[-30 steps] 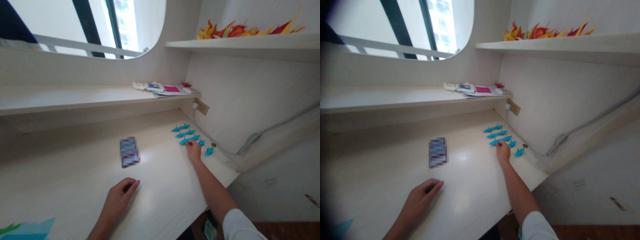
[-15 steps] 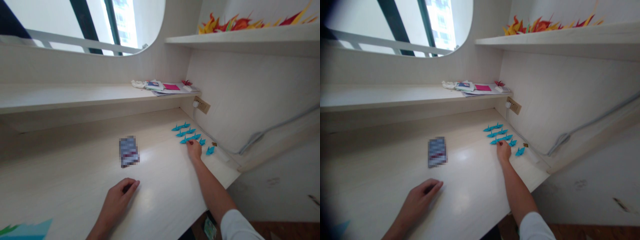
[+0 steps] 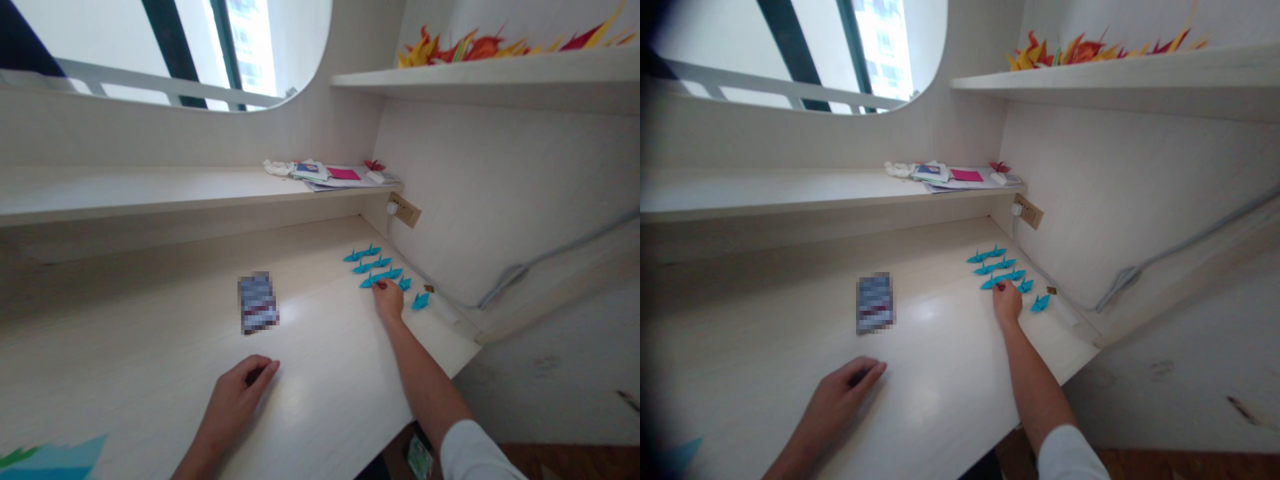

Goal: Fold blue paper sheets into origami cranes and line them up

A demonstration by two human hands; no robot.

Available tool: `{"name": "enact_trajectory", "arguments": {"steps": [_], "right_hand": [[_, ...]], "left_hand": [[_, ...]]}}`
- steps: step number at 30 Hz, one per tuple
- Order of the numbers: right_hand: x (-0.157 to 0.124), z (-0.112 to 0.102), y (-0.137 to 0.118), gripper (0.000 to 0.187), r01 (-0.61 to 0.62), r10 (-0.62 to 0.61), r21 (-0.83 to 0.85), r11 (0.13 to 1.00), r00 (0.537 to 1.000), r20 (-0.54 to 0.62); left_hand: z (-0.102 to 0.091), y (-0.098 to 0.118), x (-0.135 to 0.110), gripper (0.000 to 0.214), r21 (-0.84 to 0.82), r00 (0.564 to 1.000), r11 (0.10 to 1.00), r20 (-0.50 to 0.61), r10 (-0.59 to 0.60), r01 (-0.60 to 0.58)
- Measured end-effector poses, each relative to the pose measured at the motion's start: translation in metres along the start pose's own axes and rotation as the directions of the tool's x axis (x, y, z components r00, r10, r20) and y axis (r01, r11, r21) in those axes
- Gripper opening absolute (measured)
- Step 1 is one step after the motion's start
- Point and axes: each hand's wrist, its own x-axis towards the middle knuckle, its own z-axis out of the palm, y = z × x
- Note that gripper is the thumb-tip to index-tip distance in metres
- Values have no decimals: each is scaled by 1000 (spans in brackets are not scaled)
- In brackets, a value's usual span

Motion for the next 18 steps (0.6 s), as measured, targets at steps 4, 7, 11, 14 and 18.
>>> {"name": "enact_trajectory", "arguments": {"steps": [4,7,11,14,18], "right_hand": [[-1,0,0,23,-7,7,13,1000,1000,12],[-1,1,0,23,-6,6,27,1000,1000,12],[-1,-1,2,25,5,-6,52,999,1000,11],[-5,-7,4,30,13,-15,71,997,1000,24],[-28,-17,-3,30,42,-50,94,995,996,75]], "left_hand": [[0,-1,0,32,-3,1000,1000,4,5,-5],[0,-1,-1,32,-1,1000,1000,9,3,-3],[-1,0,-1,32,-4,1000,1000,-2,2,-2],[-2,2,0,33,-4,1000,1000,-5,-1,1],[-2,5,0,34,-3,1000,1000,-15,5,-5]]}}
